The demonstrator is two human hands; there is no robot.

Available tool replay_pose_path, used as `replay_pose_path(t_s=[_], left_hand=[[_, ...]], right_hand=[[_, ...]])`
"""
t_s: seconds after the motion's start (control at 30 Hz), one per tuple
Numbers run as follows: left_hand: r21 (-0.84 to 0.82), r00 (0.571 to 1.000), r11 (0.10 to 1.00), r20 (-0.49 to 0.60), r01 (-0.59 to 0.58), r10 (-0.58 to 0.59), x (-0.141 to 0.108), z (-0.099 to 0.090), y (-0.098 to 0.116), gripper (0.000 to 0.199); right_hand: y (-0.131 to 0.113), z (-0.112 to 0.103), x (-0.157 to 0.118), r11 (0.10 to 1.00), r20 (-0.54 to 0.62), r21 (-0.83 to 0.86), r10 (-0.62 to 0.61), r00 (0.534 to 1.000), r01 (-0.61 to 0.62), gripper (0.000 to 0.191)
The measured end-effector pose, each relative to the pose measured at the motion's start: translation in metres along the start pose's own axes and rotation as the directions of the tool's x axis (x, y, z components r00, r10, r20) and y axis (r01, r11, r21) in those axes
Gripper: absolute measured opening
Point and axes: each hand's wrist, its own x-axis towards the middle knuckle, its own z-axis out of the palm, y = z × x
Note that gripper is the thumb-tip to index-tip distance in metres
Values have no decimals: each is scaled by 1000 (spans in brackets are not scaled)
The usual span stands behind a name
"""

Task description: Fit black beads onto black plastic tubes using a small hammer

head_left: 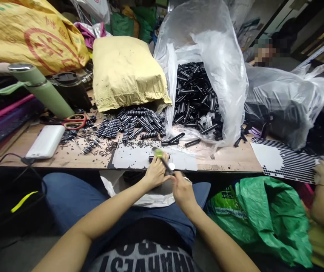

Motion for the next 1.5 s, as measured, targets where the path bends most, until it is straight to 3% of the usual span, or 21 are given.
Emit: replay_pose_path(t_s=[0.1, 0.2, 0.3, 0.43, 0.53, 0.6, 0.67, 0.73, 0.8, 0.83, 0.9, 1.03, 1.13, 1.2, 1.33, 1.5], left_hand=[[-3, 1000, 1000, -1, -23, 23, 1, 4, -3, 69], [-68, 1000, 998, -19, 17, -18, 7, -1, -8, 54], [-118, 997, 990, -24, 71, -74, 9, -7, -5, 32], [-134, 993, 986, -75, -104, 95, -17, -8, 9, 29], [-174, 988, 974, -73, -144, 133, -57, -9, 8, 30], [-232, 987, 961, 27, -150, 160, -91, -13, -1, 35], [-265, 966, 955, 183, -133, 186, -128, -16, -13, 38], [-233, 941, 969, 301, -81, 151, -160, -17, -24, 32], [-158, 937, 987, 342, -18, 72, -181, -14, -32, 21], [-127, 940, 992, 341, 12, 32, -186, -12, -33, 16], [-95, 950, 993, 310, 77, -44, -185, -5, -32, 13], [-153, 974, 977, 194, 147, -116, -158, 5, -13, 16], [-217, 989, 972, 137, 92, -63, -143, 7, 3, 12], [-227, 989, 967, 116, 112, -88, -144, 7, 8, 14], [-213, 974, 952, 97, 221, -204, -157, 6, 4, 17], [-212, 963, 941, 109, 264, -246, -162, -2, -3, 15]], right_hand=[[-5, 9, 3, 995, 168, -104, 10, 986, 8, 37], [8, -1, 3, 988, 75, -120, 111, 991, -101, 39], [34, -24, 6, 942, -36, -215, 256, 966, -258, 40], [73, -36, 27, 866, -57, -383, 326, 944, -322, 41], [78, -16, 38, 882, -229, -395, 177, 957, -257, 40], [65, 7, 31, 939, -249, -338, -26, 968, -62, 39], [43, 33, 10, 948, -43, -207, -257, 965, 243, 34], [22, 58, -18, 882, 289, -40, -440, 850, 470, 27], [8, 81, -41, 859, 468, -13, -447, 762, 512, 24], [5, 92, -49, 862, 511, -40, -417, 752, 505, 23], [3, 109, -57, 878, 510, -124, -344, 788, 463, 20], [14, 125, -57, 891, 408, -268, -240, 881, 366, 19], [26, 121, -56, 868, 427, -341, -199, 882, 360, 20], [31, 116, -54, 847, 427, -376, -202, 881, 376, 19], [29, 112, -48, 797, 433, -452, -196, 880, 400, 17], [25, 113, -39, 777, 437, -457, -227, 870, 432, 21]])
